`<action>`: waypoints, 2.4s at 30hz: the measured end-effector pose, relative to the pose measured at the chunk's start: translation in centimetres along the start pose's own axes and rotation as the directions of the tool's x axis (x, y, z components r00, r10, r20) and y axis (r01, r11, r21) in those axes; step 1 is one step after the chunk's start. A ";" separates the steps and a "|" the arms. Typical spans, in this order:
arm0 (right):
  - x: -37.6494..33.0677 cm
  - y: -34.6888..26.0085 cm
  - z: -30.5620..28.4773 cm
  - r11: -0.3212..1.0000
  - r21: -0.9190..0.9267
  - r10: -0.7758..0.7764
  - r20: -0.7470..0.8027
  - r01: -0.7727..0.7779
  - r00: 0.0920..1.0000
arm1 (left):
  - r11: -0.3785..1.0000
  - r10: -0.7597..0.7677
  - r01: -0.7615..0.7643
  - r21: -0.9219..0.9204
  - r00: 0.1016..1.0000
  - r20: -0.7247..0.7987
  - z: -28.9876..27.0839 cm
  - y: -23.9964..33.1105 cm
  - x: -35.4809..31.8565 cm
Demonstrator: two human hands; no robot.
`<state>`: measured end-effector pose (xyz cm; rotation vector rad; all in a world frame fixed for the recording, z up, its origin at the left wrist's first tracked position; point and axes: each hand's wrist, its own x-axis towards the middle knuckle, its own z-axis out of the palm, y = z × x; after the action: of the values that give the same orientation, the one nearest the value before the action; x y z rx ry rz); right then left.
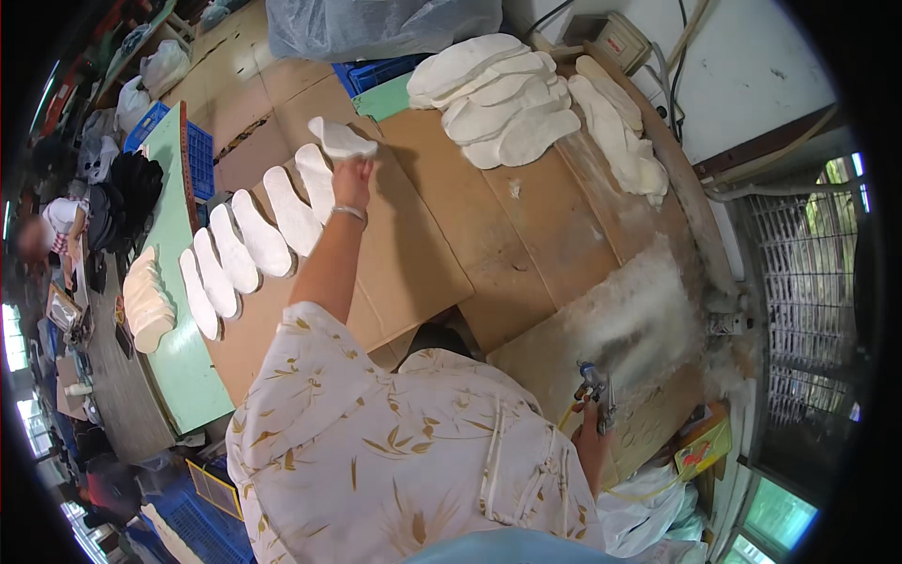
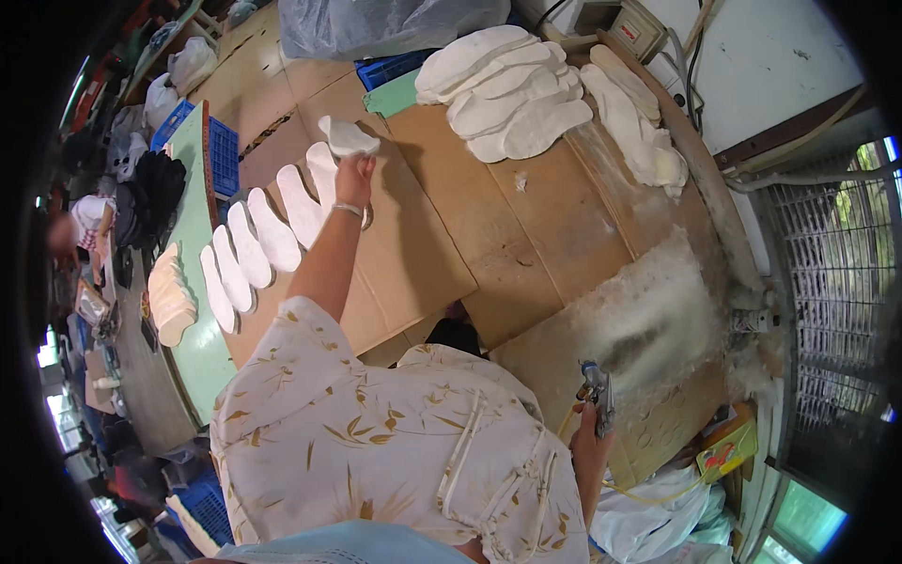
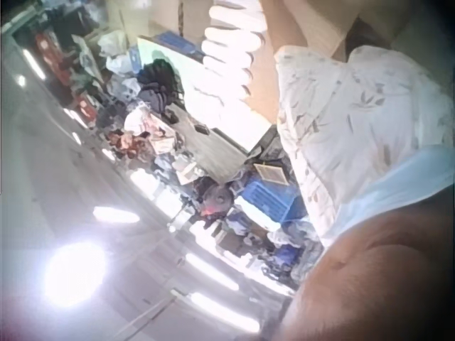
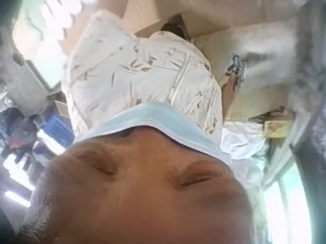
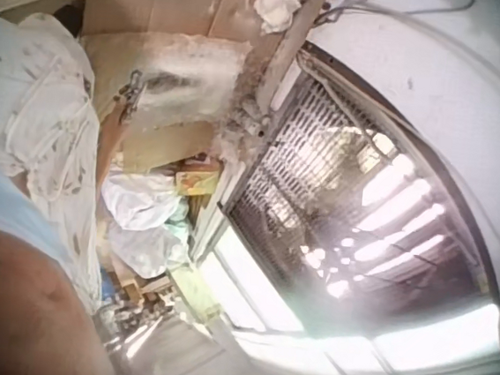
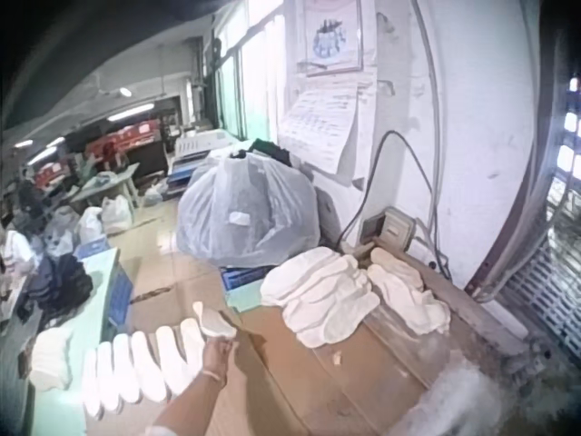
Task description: Applying adhesive using a spray gun to shoe insole components in a manufacturing setting.
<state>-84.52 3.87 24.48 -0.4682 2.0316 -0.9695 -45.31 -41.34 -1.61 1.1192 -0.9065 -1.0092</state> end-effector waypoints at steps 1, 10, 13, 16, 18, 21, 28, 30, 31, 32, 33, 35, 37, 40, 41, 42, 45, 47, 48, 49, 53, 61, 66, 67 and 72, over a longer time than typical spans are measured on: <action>0.4 0.1 0.1 1.000 -0.019 0.012 0.029 -0.012 0.999 | 0.999 -0.029 0.030 0.026 0.999 -0.034 -2.1 -1.7 -1.1; 0.7 0.8 0.5 0.999 -0.031 0.030 -0.061 -0.032 0.998 | 0.724 -0.548 0.435 -0.536 0.834 -0.064 4.1 0.2 -10.1; 0.5 0.5 0.5 0.998 -0.025 0.050 -0.062 -0.052 0.997 | 0.708 -0.623 0.552 -0.441 0.782 -0.022 2.7 -1.1 -10.0; 0.5 1.8 0.3 0.999 -0.015 0.037 -0.079 -0.038 0.996 | 0.696 -0.673 0.655 -0.294 0.738 0.054 4.7 1.2 -10.7; 0.5 1.8 0.1 0.998 -0.013 0.056 -0.070 -0.057 0.996 | 0.679 -0.693 0.676 -0.287 0.719 0.053 3.8 1.3 -11.0; 0.5 2.2 -0.1 0.997 -0.003 0.074 -0.068 -0.075 0.995 | 0.672 -0.725 0.712 -0.201 0.689 0.017 1.6 2.0 -11.5; 1.1 2.8 0.0 1.000 0.007 0.006 -0.028 -0.006 1.000 | 0.717 -0.697 0.672 -0.185 0.698 -0.163 1.5 2.5 -12.8; 1.2 2.6 0.3 1.000 0.004 0.030 -0.021 -0.030 0.999 | 0.736 -0.673 0.635 -0.235 0.725 -0.148 1.7 2.5 -13.4; 1.1 2.5 0.2 0.998 0.002 0.058 -0.029 -0.058 0.998 | 0.744 -0.654 0.605 -0.285 0.747 -0.120 2.3 2.2 -13.7; 1.2 2.9 0.2 0.998 0.007 0.061 -0.047 -0.060 0.997 | 0.738 -0.659 0.614 -0.282 0.745 -0.103 2.7 2.2 -14.5; 1.4 3.6 0.4 1.000 0.005 -0.010 -0.086 0.010 0.996 | 0.716 -0.682 0.610 -0.339 0.716 -0.151 2.8 2.3 -15.5; 1.6 3.8 0.3 0.997 0.007 -0.076 -0.140 0.077 0.987 | 0.691 -0.706 0.610 -0.388 0.684 -0.183 3.6 2.5 -17.3; 1.1 2.9 0.1 0.997 0.046 0.070 -0.114 -0.065 0.991 | 0.718 -0.695 0.680 -0.152 0.688 -0.208 5.2 2.9 -18.5; 0.8 2.7 -0.1 0.986 0.092 0.154 -0.137 -0.142 0.979 | 0.830 -0.541 0.522 0.195 0.839 0.058 10.4 2.5 -17.4; 0.7 2.9 -0.1 0.984 0.106 0.161 -0.158 -0.145 0.974 | 0.873 -0.462 0.368 0.321 0.836 0.297 12.7 2.1 -16.1; 0.6 3.1 -0.1 0.983 0.106 0.167 -0.168 -0.151 0.972 | 0.898 -0.390 0.276 0.343 0.860 0.328 15.1 1.1 -14.6; 0.5 4.0 0.1 0.983 0.107 0.170 -0.182 -0.152 0.969 | 0.855 -0.241 0.060 0.516 0.925 0.292 22.1 -3.0 -8.8; 0.5 4.5 0.3 0.981 0.118 0.175 -0.199 -0.153 0.964 | 0.706 -0.029 -0.120 0.698 0.980 0.198 25.8 -4.6 -6.6; 0.2 4.5 0.5 0.983 0.120 0.159 -0.205 -0.137 0.966 | 0.712 -0.033 -0.131 0.690 0.975 0.219 26.7 -5.6 -5.0; -0.1 4.5 0.6 0.986 0.119 0.142 -0.205 -0.119 0.968 | 0.695 -0.175 -0.015 0.719 0.966 0.190 26.6 -6.8 -3.0; -1.0 4.4 0.8 0.996 0.051 0.078 -0.258 -0.067 0.963 | 0.820 -0.388 0.261 0.509 0.908 0.160 30.4 -5.5 -3.8; -2.1 8.0 -0.3 0.985 0.157 0.116 -0.281 -0.073 0.953 | 0.804 -0.310 0.590 -0.073 0.521 0.795 43.3 8.3 -9.6; -3.5 10.0 -1.2 0.989 0.133 0.099 -0.338 -0.057 0.936 | 0.708 -0.337 0.698 -0.104 0.464 0.819 46.2 15.4 -21.7; -4.0 10.3 -1.6 0.987 0.159 0.085 -0.346 -0.031 0.934 | 0.690 -0.337 0.719 -0.083 0.420 0.843 45.6 15.3 -24.3; -6.5 12.3 -2.5 0.979 0.205 0.067 -0.404 0.018 0.912 | 0.497 -0.421 0.859 0.124 0.114 0.900 39.0 9.1 -36.2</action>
<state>-82.44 16.84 19.32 -0.1311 2.2628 -1.3337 -91.03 -16.35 12.59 0.4788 -0.7884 -2.6444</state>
